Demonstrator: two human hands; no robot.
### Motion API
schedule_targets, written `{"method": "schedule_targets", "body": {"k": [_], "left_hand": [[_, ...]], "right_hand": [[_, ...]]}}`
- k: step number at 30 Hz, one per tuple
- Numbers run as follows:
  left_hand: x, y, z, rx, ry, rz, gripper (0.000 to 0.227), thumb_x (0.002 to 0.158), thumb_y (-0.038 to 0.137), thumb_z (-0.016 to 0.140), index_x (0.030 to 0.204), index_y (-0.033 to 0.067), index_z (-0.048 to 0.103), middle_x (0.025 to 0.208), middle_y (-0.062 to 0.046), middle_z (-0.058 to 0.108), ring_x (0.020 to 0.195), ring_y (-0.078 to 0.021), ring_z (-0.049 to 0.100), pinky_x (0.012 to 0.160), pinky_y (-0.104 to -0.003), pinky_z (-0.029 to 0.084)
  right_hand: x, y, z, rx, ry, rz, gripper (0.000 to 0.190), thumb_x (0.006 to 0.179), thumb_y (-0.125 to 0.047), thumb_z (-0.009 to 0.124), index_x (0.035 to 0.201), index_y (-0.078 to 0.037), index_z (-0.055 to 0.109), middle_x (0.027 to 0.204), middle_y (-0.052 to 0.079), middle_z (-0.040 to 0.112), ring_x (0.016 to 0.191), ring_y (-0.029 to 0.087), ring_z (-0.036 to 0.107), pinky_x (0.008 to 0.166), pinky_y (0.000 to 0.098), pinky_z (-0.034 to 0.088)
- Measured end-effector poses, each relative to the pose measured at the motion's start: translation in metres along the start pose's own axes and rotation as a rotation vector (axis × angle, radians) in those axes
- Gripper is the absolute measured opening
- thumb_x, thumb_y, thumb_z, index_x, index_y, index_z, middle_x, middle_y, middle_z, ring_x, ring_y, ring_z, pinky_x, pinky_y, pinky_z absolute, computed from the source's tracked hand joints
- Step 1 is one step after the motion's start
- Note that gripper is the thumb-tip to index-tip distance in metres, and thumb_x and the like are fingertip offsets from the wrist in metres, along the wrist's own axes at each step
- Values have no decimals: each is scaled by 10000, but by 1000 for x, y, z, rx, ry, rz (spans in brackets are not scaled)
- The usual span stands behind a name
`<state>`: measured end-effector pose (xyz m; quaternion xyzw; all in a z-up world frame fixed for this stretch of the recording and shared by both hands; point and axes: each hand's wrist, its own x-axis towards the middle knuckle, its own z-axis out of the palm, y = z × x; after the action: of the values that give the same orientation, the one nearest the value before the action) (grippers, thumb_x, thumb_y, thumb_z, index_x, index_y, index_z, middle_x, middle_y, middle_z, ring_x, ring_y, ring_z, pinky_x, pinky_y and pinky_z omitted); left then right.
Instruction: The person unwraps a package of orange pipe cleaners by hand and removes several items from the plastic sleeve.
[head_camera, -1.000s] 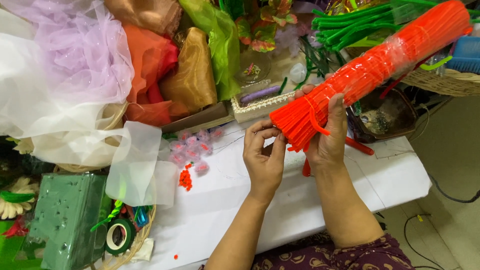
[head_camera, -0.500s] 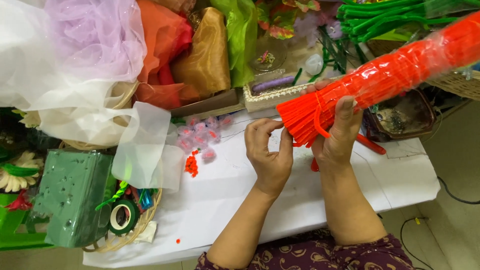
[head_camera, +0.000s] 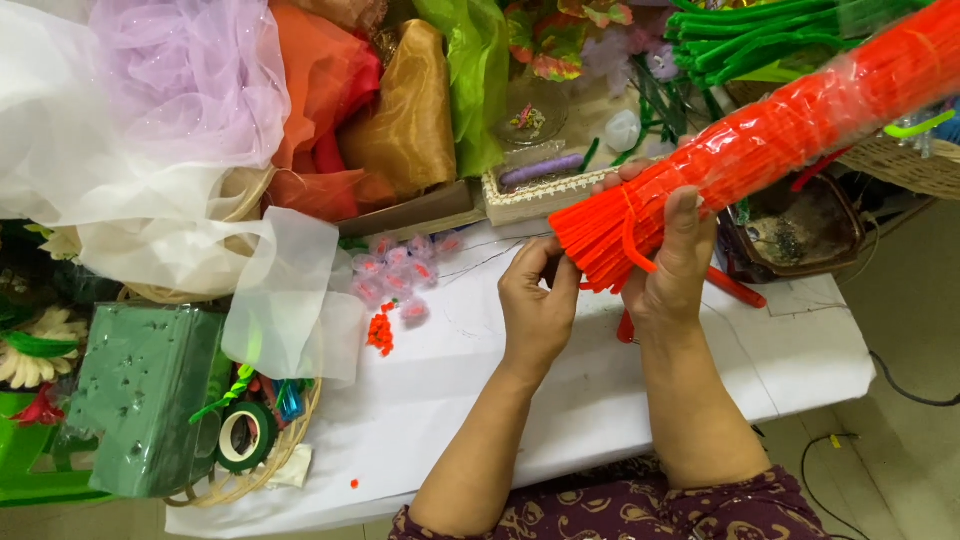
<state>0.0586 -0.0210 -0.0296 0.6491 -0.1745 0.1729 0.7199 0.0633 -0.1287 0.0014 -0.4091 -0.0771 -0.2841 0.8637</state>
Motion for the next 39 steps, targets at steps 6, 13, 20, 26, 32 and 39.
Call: {"method": "schedule_targets", "body": {"k": [6,13,20,26,32,39], "left_hand": [[-5,7,-3,208,41,219,91,827,12,606,778,78,645,615,-40,531,527,-187,523,495,-277,441],[-9,-7,-4,-28,-71,7,87,804,-27,571,800,21,644,597,-86,546,534,-154,503,510,-285,448],[-8,-25,-13,-159,-168,-104,146,822,-28,559,837,37,690,627,-37,567,615,-99,478,571,-289,470],[-2,14,-13,39,-201,128,124,823,-10,625,743,83,643,606,-35,532,541,-160,506,518,-273,438],[-6,-7,-12,-23,-193,7,79,809,-12,646,796,61,675,623,-60,546,561,-145,491,527,-285,433],[1,15,-17,121,-231,27,66,808,35,675,872,50,676,709,-100,589,626,-240,567,566,-333,463]], "right_hand": [[3,7,-8,-84,-70,-85,450,935,-452,568,1236,-156,411,1100,84,610,1039,218,639,1017,450,549],[-1,-8,8,-102,-71,-123,446,939,-455,571,1240,-172,402,1123,76,603,1062,214,632,1027,435,539],[-3,-9,7,-104,-114,-117,453,926,-459,590,1223,-167,412,1106,81,599,1051,219,635,1033,439,539],[1,-6,1,-82,-108,-112,480,914,-476,582,1222,-148,414,1074,94,609,1004,222,650,1007,459,562],[0,-1,-3,-19,-123,-63,589,882,-477,643,1313,-168,388,1092,88,617,1030,207,653,1034,445,552],[2,-6,-5,-38,-150,-22,577,873,-457,641,1301,-146,412,1072,116,623,1014,248,662,1016,474,553]]}}
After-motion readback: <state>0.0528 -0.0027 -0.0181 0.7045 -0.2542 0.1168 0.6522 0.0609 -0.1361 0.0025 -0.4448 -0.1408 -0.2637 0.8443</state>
